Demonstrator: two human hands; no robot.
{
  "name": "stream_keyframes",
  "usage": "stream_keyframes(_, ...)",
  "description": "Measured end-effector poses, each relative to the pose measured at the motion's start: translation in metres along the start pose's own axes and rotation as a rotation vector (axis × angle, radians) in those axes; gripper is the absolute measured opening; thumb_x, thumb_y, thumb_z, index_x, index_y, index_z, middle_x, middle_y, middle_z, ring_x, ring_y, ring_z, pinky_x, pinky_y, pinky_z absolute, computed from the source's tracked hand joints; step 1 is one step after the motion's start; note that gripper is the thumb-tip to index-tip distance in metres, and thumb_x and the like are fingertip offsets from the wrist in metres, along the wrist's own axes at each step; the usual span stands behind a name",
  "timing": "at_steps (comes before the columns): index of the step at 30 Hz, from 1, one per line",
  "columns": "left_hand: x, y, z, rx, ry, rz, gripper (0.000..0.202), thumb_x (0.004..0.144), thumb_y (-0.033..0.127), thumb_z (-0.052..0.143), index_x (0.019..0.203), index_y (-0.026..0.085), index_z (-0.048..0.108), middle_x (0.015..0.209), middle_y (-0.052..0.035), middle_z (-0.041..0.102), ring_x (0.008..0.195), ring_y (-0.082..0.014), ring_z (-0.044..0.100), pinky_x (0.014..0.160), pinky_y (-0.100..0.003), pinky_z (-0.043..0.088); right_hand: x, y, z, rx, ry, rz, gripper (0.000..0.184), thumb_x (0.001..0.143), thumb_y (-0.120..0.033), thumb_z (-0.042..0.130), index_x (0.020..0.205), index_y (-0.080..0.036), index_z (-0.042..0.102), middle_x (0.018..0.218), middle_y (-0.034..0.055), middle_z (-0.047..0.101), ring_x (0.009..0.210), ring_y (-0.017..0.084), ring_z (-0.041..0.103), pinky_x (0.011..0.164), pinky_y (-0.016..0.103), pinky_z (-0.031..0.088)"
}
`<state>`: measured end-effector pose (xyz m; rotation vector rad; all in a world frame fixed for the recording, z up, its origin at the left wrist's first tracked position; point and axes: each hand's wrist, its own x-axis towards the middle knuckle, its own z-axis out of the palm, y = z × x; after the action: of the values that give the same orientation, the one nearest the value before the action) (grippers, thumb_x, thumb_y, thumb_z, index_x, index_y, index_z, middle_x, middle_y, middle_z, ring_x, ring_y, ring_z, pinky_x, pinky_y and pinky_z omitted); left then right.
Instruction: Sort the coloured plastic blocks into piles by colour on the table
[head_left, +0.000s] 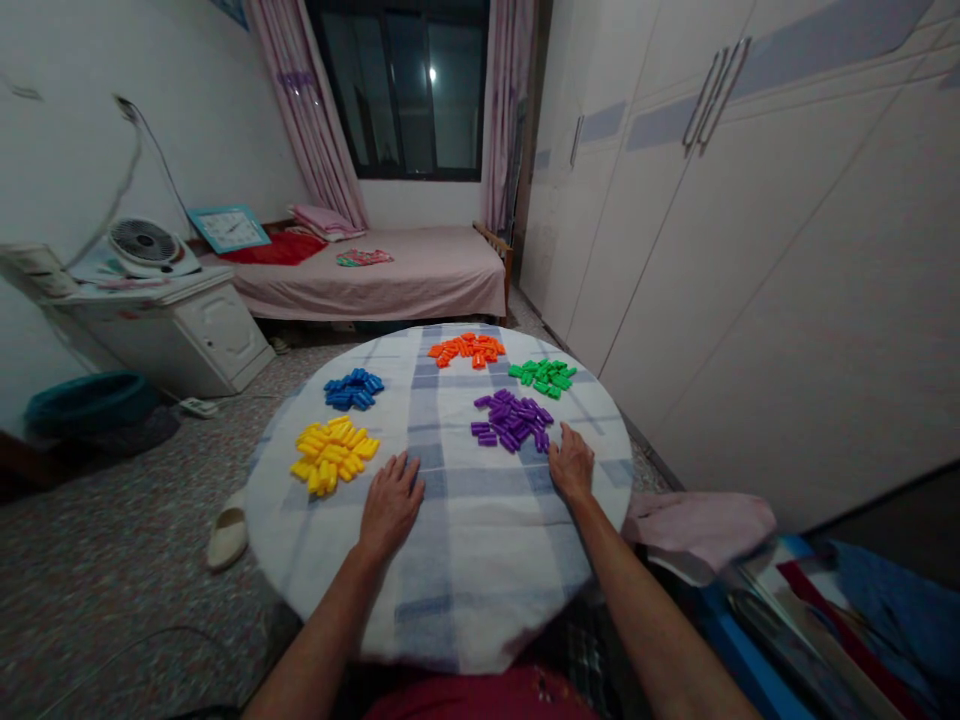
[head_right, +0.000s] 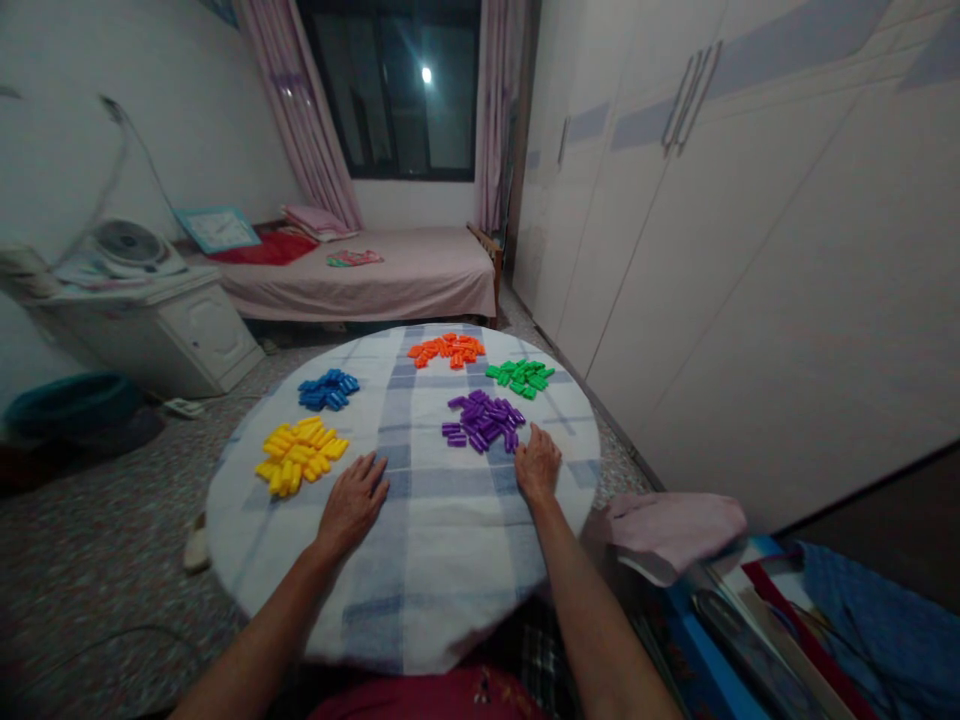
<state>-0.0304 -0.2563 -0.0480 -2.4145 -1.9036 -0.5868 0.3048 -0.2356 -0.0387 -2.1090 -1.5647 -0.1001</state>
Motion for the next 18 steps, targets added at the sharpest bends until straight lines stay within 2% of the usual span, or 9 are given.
stream_keyframes(4, -0.014, -0.004, -0.002, -0.066, 0.038, 0.019, 0.042, 0.091, 0.032, 0.043, 0.128, 0.017, 0.057, 0.141, -0.0142, 0.050, 0.133, -0.0286, 0.043, 0.110, -0.046, 0.034, 0.000, 0.001, 0.001, 0.005, 0.010, -0.009, 0.047, 0.091, -0.023, 0.037, 0.134, -0.007, 0.045, 0.126, 0.0173, 0.056, 0.117, 0.026, 0.050, 0.099, 0.038, 0.034)
stream_keyframes(11, -0.023, -0.010, -0.005, -0.265, 0.095, 0.006, 0.034, 0.086, 0.027, 0.048, 0.114, 0.019, 0.065, 0.129, -0.0101, 0.060, 0.122, -0.0234, 0.053, 0.107, -0.043, 0.042, 0.004, 0.009, 0.010, 0.023, 0.035, -0.046, 0.048, 0.089, -0.023, 0.038, 0.134, -0.006, 0.045, 0.125, 0.0183, 0.057, 0.114, 0.026, 0.052, 0.097, 0.037, 0.035)
stream_keyframes(13, -0.024, -0.014, -0.007, -0.334, 0.173, -0.012, 0.031, 0.086, 0.026, 0.047, 0.107, 0.018, 0.067, 0.122, -0.0103, 0.064, 0.115, -0.0223, 0.058, 0.102, -0.042, 0.046, 0.005, 0.010, 0.012, 0.034, 0.037, -0.031, 0.049, 0.088, -0.024, 0.040, 0.134, -0.007, 0.046, 0.125, 0.0175, 0.058, 0.114, 0.026, 0.053, 0.098, 0.037, 0.035)
stream_keyframes(15, -0.022, -0.023, -0.014, -0.361, 0.313, -0.060, 0.030, 0.086, 0.025, 0.045, 0.104, 0.017, 0.068, 0.117, -0.0108, 0.065, 0.111, -0.0217, 0.060, 0.100, -0.041, 0.047, 0.005, 0.011, 0.013, 0.049, 0.031, -0.020, 0.050, 0.087, -0.025, 0.042, 0.134, -0.007, 0.046, 0.124, 0.0169, 0.058, 0.114, 0.026, 0.053, 0.098, 0.037, 0.035)
stream_keyframes(18, -0.015, -0.050, -0.033, -0.288, 0.540, -0.189, 0.032, 0.086, 0.025, 0.043, 0.105, 0.015, 0.067, 0.116, -0.0129, 0.064, 0.115, -0.0234, 0.057, 0.104, -0.042, 0.043, 0.007, 0.011, 0.013, 0.087, 0.018, 0.020, 0.051, 0.088, -0.028, 0.041, 0.135, -0.009, 0.045, 0.127, 0.0168, 0.056, 0.117, 0.027, 0.051, 0.099, 0.038, 0.035)
